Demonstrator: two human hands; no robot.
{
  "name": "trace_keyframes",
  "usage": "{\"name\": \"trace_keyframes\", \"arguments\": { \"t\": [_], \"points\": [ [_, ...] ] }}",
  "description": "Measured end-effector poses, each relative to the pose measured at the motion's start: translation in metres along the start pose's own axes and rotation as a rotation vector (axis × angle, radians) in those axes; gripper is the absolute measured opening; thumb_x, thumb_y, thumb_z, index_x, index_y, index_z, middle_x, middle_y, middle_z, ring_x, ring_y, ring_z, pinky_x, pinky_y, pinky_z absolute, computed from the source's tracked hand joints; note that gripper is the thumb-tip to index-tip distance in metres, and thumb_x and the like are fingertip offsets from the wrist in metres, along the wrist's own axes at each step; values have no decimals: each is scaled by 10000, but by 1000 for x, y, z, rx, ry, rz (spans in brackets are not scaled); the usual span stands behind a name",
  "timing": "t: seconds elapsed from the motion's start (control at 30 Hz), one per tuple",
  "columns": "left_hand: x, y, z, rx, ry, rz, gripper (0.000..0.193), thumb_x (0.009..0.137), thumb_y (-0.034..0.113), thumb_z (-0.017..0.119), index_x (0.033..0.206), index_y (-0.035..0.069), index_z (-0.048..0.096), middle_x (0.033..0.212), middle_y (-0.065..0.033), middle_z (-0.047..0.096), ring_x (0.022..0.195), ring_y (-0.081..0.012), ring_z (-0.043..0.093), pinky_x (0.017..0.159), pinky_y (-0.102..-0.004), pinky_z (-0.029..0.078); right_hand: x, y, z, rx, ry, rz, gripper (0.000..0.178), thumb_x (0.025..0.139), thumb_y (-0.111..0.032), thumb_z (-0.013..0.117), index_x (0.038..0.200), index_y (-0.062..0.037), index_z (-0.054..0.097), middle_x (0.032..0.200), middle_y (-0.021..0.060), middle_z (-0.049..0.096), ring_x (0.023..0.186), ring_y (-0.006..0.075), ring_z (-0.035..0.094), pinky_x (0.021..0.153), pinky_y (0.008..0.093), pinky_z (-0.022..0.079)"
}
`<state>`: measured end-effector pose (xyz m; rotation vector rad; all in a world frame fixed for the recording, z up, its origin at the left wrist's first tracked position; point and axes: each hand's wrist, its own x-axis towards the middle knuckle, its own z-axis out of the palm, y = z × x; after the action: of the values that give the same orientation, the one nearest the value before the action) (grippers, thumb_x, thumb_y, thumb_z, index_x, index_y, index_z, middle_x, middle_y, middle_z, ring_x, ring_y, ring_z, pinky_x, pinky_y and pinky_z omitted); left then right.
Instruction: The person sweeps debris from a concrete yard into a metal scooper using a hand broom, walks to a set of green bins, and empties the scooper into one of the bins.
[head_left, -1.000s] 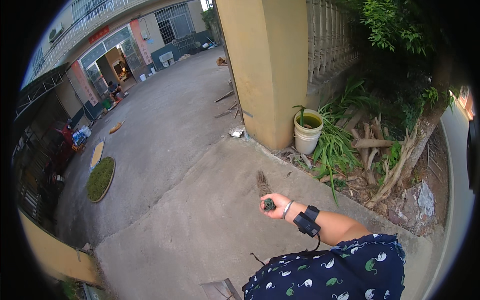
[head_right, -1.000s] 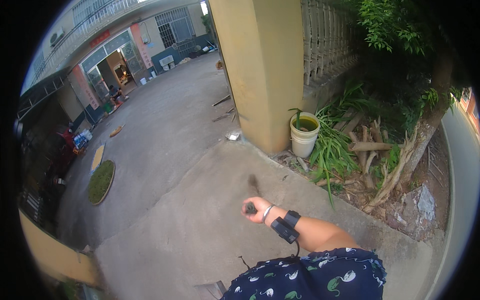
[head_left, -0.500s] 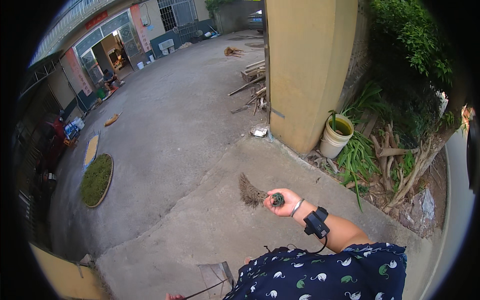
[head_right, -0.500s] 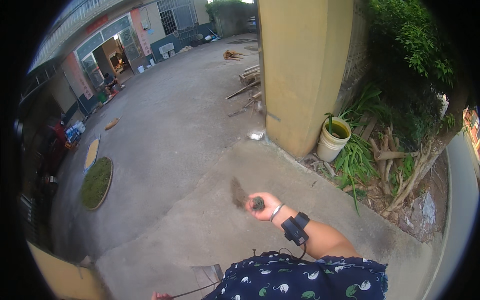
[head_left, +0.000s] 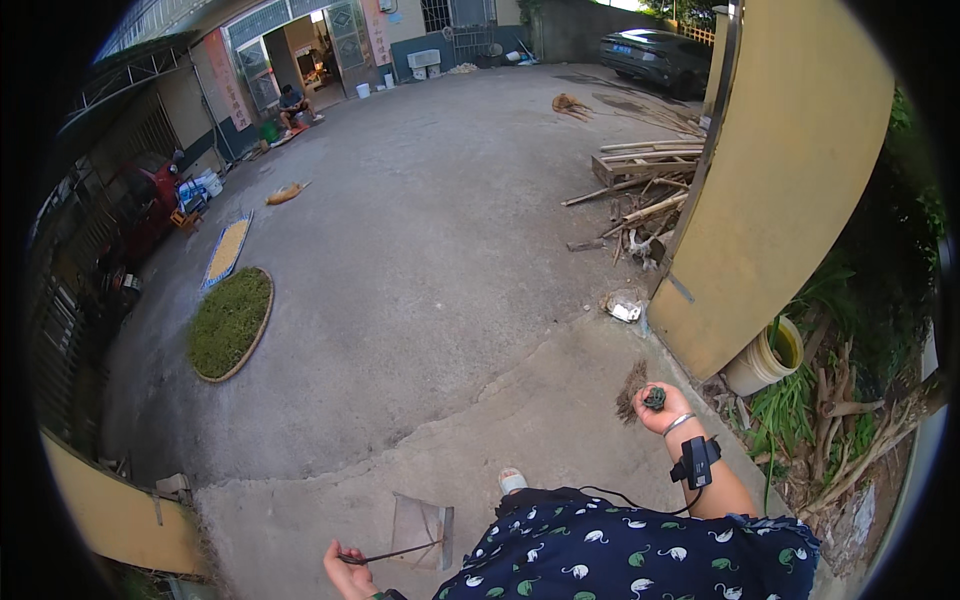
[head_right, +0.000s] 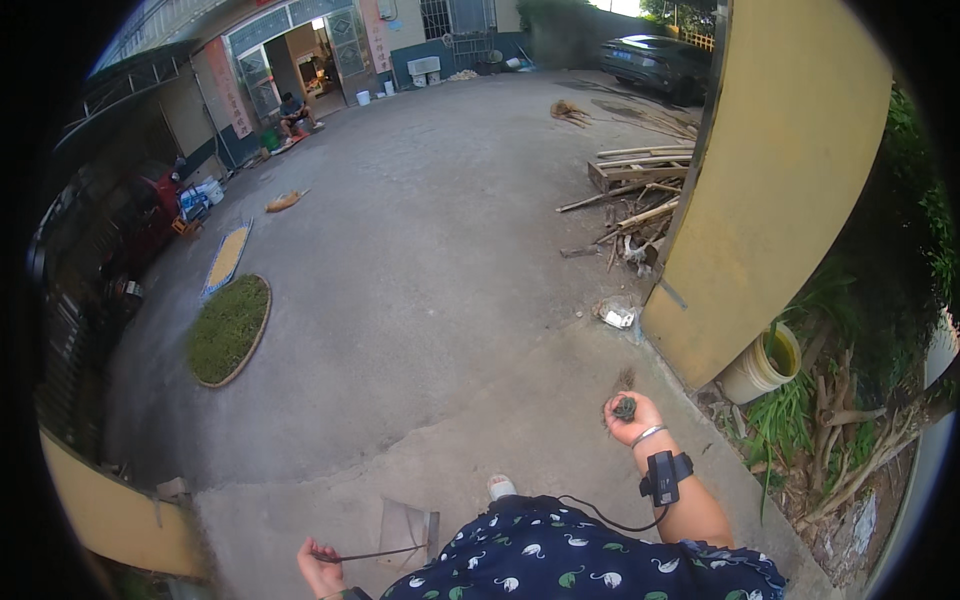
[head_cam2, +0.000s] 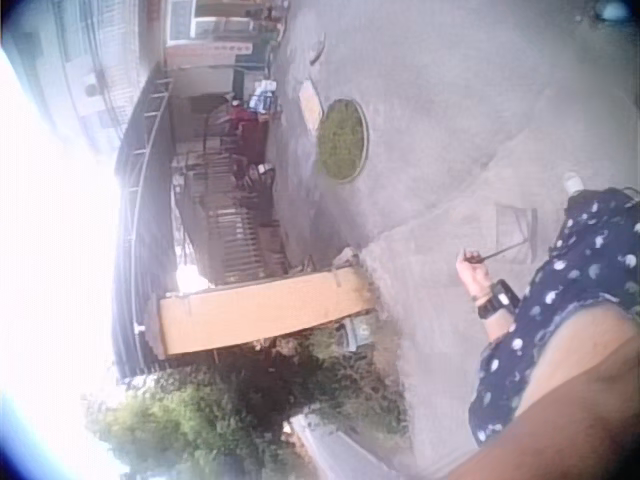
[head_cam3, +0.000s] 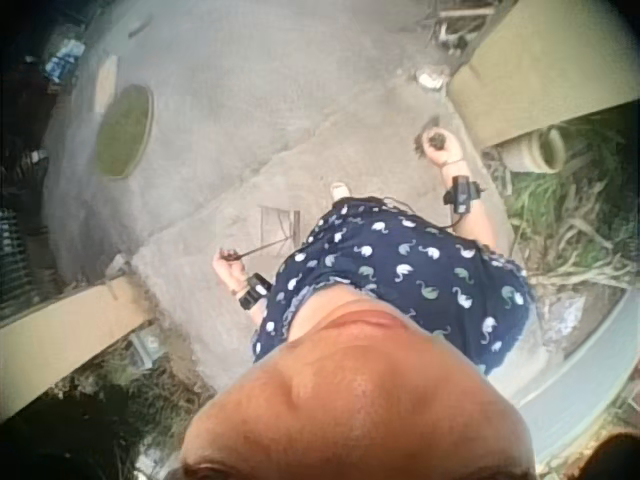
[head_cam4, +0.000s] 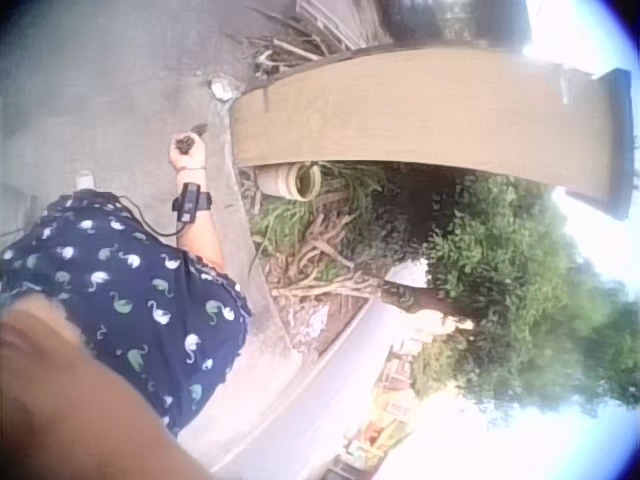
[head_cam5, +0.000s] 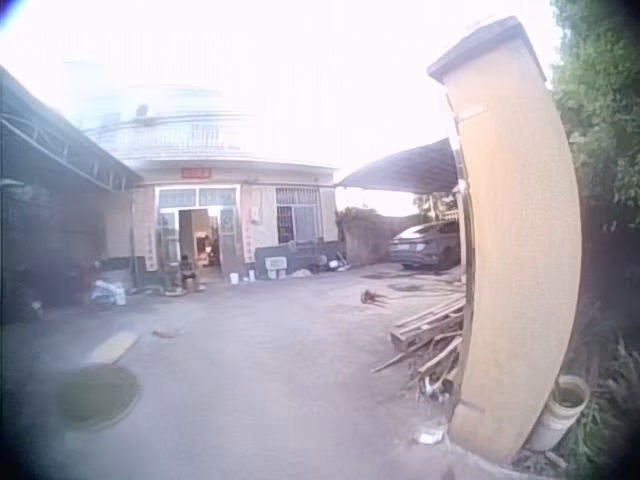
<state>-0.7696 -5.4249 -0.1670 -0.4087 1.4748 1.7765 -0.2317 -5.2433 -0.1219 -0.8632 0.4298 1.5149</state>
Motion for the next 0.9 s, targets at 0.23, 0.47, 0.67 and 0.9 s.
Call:
{"name": "trace_keyframes", "arguments": {
  "t": [0.23,0.47,0.67,0.9],
  "points": [
    [74,55,119,-88,-62,32,168,735,215,537,662,122,417,567,16,383,475,-131,387,468,-264,335,104,86,186,-156,-129,372,113,723,-1,507,715,-7,394,634,76,434,543,162,451,527,240,419],
    [186,82,249,-124,1,5,178,736,202,533,640,130,401,532,20,379,464,-130,390,467,-260,329,201,137,326,-21,-279,680,179,731,-6,489,830,32,344,674,72,402,554,118,428,478,198,412],
    [252,118,400,-62,-77,-66,174,732,200,562,666,122,422,549,13,414,483,-129,413,479,-240,359,275,154,427,23,-73,626,108,716,-5,475,714,22,370,618,78,404,540,150,434,496,227,420],
    [353,137,509,-9,11,-56,173,709,178,559,655,119,405,546,4,394,491,-144,404,474,-257,358,368,147,497,-3,3,195,117,724,-22,461,635,-19,384,525,66,425,478,169,442,567,288,432]
  ]
}}
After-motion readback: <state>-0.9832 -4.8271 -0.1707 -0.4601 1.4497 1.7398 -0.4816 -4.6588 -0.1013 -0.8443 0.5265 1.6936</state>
